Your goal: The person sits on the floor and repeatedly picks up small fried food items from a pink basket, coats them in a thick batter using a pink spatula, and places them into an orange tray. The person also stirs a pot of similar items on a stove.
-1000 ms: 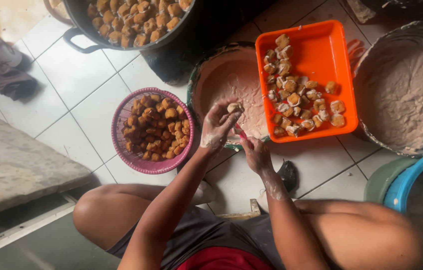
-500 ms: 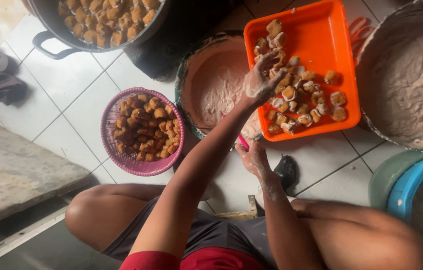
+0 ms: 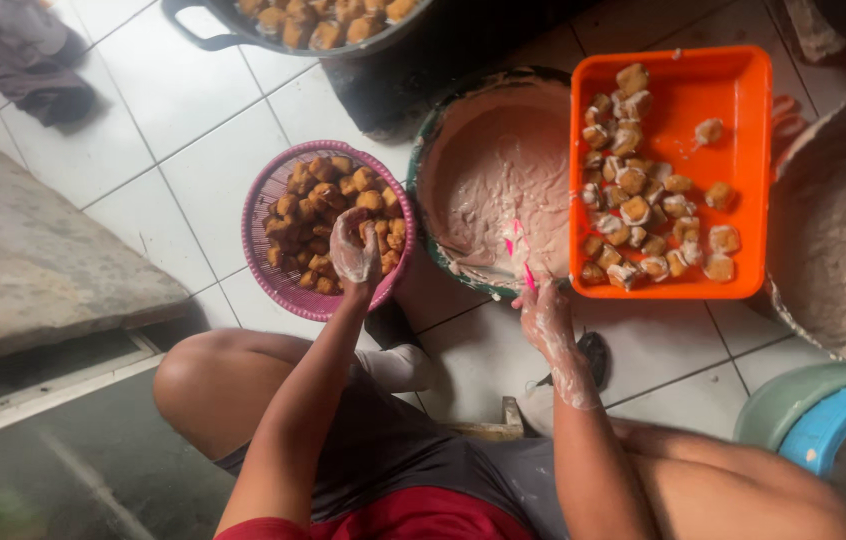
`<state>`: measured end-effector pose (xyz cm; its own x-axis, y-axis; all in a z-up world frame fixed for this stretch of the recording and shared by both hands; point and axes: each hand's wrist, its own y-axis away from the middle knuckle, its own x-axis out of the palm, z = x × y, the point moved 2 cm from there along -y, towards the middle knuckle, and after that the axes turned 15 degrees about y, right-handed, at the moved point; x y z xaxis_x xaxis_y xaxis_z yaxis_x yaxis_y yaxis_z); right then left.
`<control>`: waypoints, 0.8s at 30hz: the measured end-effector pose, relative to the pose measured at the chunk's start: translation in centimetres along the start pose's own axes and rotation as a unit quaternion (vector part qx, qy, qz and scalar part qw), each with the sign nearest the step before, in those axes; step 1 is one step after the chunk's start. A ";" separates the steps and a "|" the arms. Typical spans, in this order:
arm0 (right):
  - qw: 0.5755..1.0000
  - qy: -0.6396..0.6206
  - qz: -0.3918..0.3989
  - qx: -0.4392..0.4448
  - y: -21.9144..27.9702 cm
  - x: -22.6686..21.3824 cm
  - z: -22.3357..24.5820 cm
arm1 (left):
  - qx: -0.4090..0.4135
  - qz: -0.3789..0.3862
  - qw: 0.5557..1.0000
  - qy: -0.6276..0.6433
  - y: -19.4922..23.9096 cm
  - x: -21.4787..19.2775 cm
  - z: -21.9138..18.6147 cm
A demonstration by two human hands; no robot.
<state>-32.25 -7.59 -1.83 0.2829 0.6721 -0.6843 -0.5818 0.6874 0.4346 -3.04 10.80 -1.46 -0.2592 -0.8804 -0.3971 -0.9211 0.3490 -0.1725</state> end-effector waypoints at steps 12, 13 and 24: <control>0.936 0.351 0.019 -0.011 -2.9 -3.3 3.4 | -0.298 0.411 0.825 -0.248 1.9 -3.3 11.1; 0.924 0.383 0.015 -0.004 -2.9 -3.8 4.3 | -0.290 0.387 0.838 -0.254 2.0 -3.2 10.9; 0.855 0.497 0.143 -0.022 -3.5 -3.8 8.2 | -0.257 0.292 0.871 -0.300 2.6 -2.1 14.6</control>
<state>-25.06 -10.26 4.07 -0.6517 0.2293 -0.7230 -0.5530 0.5088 0.6598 -0.69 18.27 -14.26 -0.6707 -0.2207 -0.7081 -0.7313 0.3563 0.5816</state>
